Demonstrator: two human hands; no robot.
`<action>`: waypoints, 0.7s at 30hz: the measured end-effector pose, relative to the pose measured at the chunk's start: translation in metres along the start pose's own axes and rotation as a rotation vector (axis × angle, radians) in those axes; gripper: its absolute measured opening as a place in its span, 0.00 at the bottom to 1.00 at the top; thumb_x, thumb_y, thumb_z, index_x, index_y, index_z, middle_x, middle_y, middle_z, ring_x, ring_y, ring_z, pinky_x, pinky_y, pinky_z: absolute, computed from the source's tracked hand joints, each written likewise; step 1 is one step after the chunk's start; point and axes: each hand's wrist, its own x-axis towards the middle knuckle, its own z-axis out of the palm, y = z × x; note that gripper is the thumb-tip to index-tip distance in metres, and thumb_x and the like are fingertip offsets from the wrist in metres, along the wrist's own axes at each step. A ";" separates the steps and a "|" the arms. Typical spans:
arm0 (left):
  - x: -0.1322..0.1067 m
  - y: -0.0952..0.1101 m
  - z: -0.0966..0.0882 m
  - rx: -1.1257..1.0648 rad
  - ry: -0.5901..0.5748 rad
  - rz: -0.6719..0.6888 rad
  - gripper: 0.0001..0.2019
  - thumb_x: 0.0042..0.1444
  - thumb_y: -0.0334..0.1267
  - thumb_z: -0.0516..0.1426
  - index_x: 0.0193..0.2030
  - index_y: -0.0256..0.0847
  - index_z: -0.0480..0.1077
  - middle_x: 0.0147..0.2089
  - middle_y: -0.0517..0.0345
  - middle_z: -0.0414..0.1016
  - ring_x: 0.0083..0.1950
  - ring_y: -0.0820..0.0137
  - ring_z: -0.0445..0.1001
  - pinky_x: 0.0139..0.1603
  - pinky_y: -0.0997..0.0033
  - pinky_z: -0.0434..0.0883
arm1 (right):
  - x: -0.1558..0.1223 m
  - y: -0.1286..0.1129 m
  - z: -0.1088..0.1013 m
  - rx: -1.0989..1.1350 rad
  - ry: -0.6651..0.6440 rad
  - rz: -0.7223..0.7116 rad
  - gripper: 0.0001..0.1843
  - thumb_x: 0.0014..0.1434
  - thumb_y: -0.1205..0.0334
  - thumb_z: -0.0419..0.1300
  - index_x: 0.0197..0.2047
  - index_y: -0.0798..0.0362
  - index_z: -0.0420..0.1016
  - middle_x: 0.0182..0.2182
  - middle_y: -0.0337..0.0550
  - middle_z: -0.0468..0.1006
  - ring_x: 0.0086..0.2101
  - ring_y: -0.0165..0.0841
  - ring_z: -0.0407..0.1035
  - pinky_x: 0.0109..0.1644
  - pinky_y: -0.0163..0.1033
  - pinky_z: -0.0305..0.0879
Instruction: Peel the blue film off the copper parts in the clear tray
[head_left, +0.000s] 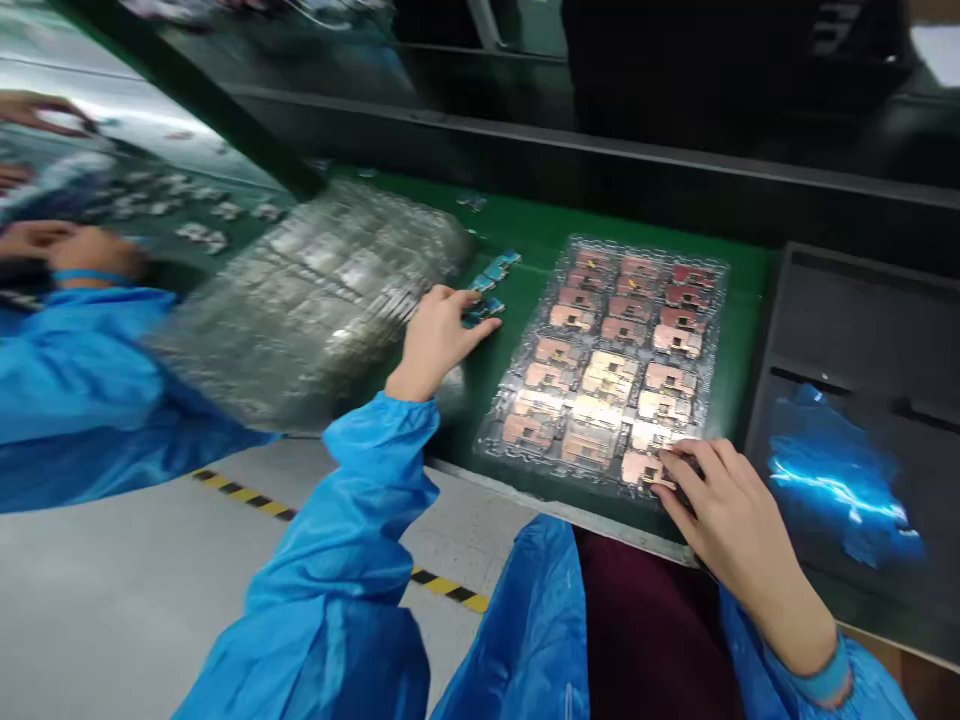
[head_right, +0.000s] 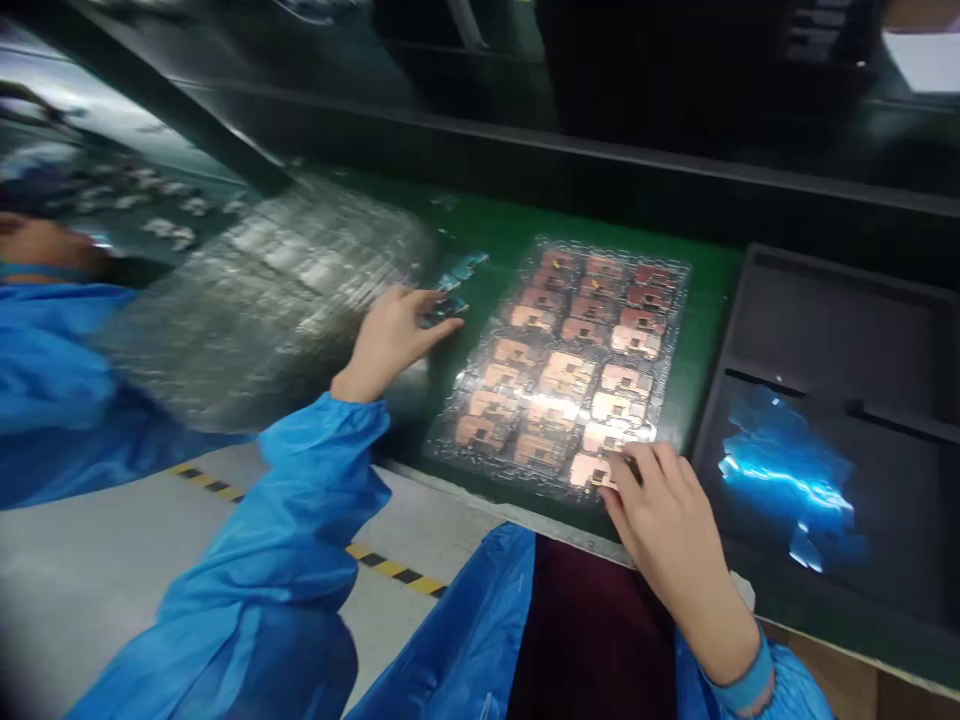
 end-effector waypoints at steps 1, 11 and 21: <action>0.000 0.000 0.001 -0.019 0.000 -0.008 0.23 0.65 0.46 0.64 0.62 0.33 0.77 0.57 0.39 0.75 0.56 0.50 0.75 0.62 0.51 0.73 | 0.005 -0.001 -0.001 -0.024 -0.037 -0.004 0.07 0.74 0.63 0.61 0.52 0.55 0.77 0.47 0.52 0.80 0.46 0.45 0.71 0.44 0.50 0.68; 0.001 0.013 -0.001 -0.062 0.022 -0.033 0.12 0.64 0.35 0.61 0.51 0.33 0.77 0.46 0.48 0.74 0.48 0.60 0.71 0.62 0.51 0.74 | 0.022 -0.007 -0.010 -0.167 -0.149 -0.105 0.05 0.65 0.70 0.68 0.37 0.54 0.77 0.35 0.46 0.74 0.38 0.41 0.67 0.36 0.46 0.64; -0.005 0.020 -0.001 -0.040 0.053 -0.062 0.17 0.65 0.36 0.59 0.57 0.28 0.78 0.51 0.44 0.75 0.53 0.59 0.72 0.63 0.55 0.72 | 0.016 -0.010 -0.008 -0.130 -0.093 -0.013 0.05 0.69 0.68 0.58 0.39 0.55 0.73 0.35 0.47 0.72 0.38 0.40 0.67 0.36 0.44 0.68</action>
